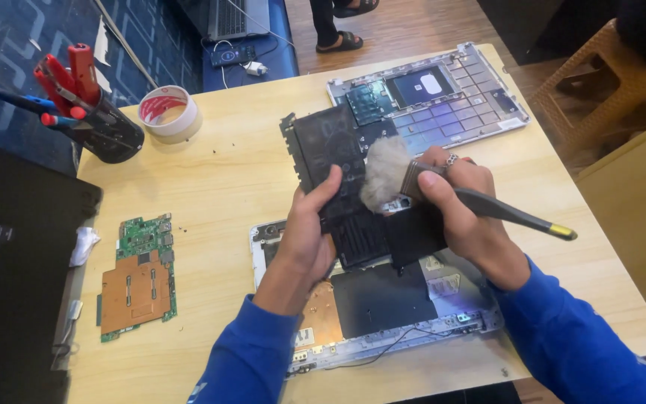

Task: Disassembling a laptop by removing the back cover, unscrewing internal components, extracting the motherboard and battery, and cleaning parts with a brush.

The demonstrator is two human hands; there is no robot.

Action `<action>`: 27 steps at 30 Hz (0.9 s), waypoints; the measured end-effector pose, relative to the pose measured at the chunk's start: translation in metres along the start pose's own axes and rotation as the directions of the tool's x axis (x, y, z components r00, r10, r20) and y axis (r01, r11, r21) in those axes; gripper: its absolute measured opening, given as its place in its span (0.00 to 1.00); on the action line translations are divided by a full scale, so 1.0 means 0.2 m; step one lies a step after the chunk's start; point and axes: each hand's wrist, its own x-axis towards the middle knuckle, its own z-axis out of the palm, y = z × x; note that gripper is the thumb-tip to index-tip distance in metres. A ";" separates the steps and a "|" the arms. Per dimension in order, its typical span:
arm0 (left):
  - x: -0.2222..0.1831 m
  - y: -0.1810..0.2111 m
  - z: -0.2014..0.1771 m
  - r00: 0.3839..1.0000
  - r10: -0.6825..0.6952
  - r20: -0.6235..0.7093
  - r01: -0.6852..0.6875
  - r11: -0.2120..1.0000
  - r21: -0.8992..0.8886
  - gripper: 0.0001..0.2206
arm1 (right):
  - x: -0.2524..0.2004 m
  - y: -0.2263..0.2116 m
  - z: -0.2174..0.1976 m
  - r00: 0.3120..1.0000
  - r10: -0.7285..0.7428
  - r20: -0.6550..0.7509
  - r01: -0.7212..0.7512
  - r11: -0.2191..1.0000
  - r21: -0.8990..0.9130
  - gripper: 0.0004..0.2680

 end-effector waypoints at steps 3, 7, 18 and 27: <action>-0.06 0.03 0.08 0.997 -0.054 0.052 0.061 0.985 -0.158 0.20 | -0.04 -0.11 0.02 0.997 0.002 -0.072 -0.001 1.000 0.007 0.16; -0.07 0.06 0.09 0.988 -0.144 0.063 0.155 0.962 -0.225 0.30 | -0.04 -0.28 0.01 0.985 -0.131 -0.107 0.123 0.989 -0.078 0.11; -0.01 -0.02 -0.05 0.845 -0.160 0.511 0.318 0.918 -0.238 0.43 | 0.06 -0.36 0.11 0.986 -0.116 0.117 0.121 0.992 -0.035 0.04; -0.01 -0.01 -0.04 0.971 -0.133 0.199 0.135 0.991 0.003 0.30 | 0.00 -0.52 0.19 0.862 -0.405 0.306 0.468 0.867 -0.170 0.06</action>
